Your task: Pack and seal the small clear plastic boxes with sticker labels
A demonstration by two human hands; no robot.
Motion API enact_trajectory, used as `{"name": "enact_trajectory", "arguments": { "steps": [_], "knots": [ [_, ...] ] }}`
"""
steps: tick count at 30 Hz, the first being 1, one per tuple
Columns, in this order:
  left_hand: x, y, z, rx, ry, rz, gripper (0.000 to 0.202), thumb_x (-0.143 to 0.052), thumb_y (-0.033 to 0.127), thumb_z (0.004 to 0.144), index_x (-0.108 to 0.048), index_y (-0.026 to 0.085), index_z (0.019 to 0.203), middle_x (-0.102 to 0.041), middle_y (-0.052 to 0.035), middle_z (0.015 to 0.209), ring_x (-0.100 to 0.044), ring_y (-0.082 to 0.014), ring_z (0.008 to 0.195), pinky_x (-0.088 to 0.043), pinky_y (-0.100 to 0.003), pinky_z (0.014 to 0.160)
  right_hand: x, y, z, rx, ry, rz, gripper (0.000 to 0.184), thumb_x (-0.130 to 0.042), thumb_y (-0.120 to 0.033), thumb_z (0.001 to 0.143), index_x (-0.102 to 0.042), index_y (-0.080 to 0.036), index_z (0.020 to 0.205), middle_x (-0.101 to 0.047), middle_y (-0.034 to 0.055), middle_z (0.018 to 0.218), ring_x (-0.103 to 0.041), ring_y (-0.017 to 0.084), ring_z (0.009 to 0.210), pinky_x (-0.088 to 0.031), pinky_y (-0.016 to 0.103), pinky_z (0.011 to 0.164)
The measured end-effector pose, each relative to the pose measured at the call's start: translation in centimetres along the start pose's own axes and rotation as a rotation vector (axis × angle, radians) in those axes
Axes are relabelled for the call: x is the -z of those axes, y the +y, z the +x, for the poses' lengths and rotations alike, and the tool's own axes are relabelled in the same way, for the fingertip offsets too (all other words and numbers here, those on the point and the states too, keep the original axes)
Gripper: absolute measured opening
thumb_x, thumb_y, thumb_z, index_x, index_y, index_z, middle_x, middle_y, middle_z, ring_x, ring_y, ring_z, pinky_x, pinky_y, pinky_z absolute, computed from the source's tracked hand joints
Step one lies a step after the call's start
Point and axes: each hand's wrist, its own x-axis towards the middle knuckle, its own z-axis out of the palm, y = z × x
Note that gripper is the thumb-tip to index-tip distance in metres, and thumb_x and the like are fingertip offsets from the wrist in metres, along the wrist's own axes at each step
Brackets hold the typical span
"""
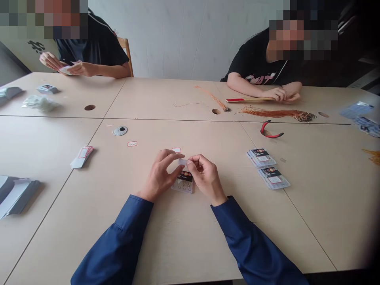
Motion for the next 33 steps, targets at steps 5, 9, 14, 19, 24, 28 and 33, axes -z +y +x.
{"name": "enact_trajectory", "arguments": {
  "steps": [5,9,14,19,24,28,33],
  "knots": [
    [0.0,0.3,0.1,0.141,0.039,-0.090,0.017,-0.065,0.021,0.087,-0.071,0.022,0.103,-0.065,-0.0048,0.097,-0.059,-0.0167,0.091,-0.048,-0.031,0.079,0.2,0.1,0.0,-0.012,-0.052,0.066,0.031,-0.058,-0.048,0.092,-0.061,-0.019,0.083,-0.053,-0.0028,0.065,-0.050,0.012,0.059,-0.042,0.024,0.056],
    [0.0,0.8,0.4,0.376,0.070,-0.372,0.015,-0.068,0.031,0.086,-0.071,0.022,0.098,-0.068,-0.0068,0.109,-0.059,-0.0168,0.090,-0.046,-0.029,0.073,0.4,-0.3,0.1,-0.033,-0.071,0.153,0.041,-0.049,-0.056,0.096,-0.065,-0.019,0.086,-0.053,-0.0015,0.066,-0.049,0.012,0.058,-0.041,0.025,0.057],
    [0.0,1.1,0.4,0.436,-0.001,-0.640,0.025,-0.074,0.037,0.081,-0.073,0.024,0.103,-0.060,-0.0095,0.130,-0.060,-0.0245,0.114,-0.051,-0.034,0.085,0.5,-0.7,0.2,-0.120,-0.184,0.310,0.038,-0.053,-0.055,0.093,-0.069,-0.023,0.104,-0.057,-0.0008,0.078,-0.046,0.013,0.061,-0.042,0.027,0.060],
    [0.0,1.1,0.2,0.434,-0.115,-0.677,0.020,-0.074,0.034,0.082,-0.076,0.026,0.100,-0.054,-0.0085,0.141,-0.051,-0.0291,0.131,-0.050,-0.039,0.094,0.6,-0.8,0.1,-0.161,-0.280,0.447,0.027,-0.061,-0.045,0.089,-0.068,-0.023,0.102,-0.056,-0.0028,0.076,-0.045,0.012,0.064,-0.041,0.027,0.066],
    [-0.2,0.8,0.0,0.390,-0.162,-0.645,0.034,-0.074,0.032,0.082,-0.072,0.031,0.116,-0.049,-0.0063,0.149,-0.046,-0.0294,0.137,-0.045,-0.042,0.103,0.7,-0.7,0.2,-0.142,-0.273,0.484,0.023,-0.064,-0.043,0.088,-0.063,-0.020,0.087,-0.057,-0.0023,0.072,-0.044,0.011,0.063,-0.040,0.026,0.063],
    [0.7,0.5,0.3,0.350,-0.187,-0.457,0.047,-0.067,0.028,0.086,-0.061,0.031,0.132,-0.053,-0.0074,0.145,-0.044,-0.0280,0.138,-0.043,-0.044,0.107,0.6,-0.7,0.4,-0.200,-0.176,0.523,0.024,-0.068,-0.043,0.083,-0.059,-0.020,0.084,-0.058,-0.0022,0.074,-0.047,0.011,0.062,-0.040,0.024,0.059],
    [2.6,-0.3,0.0,0.184,-0.463,-0.082,0.066,-0.070,0.028,0.079,-0.052,0.029,0.142,-0.040,-0.0099,0.155,-0.026,-0.0333,0.148,-0.028,-0.057,0.118,0.7,-0.6,0.7,-0.238,-0.091,0.546,0.028,-0.074,-0.040,0.077,-0.056,-0.020,0.083,-0.059,-0.0038,0.075,-0.046,0.008,0.054,-0.041,0.023,0.056]
  ]
}}
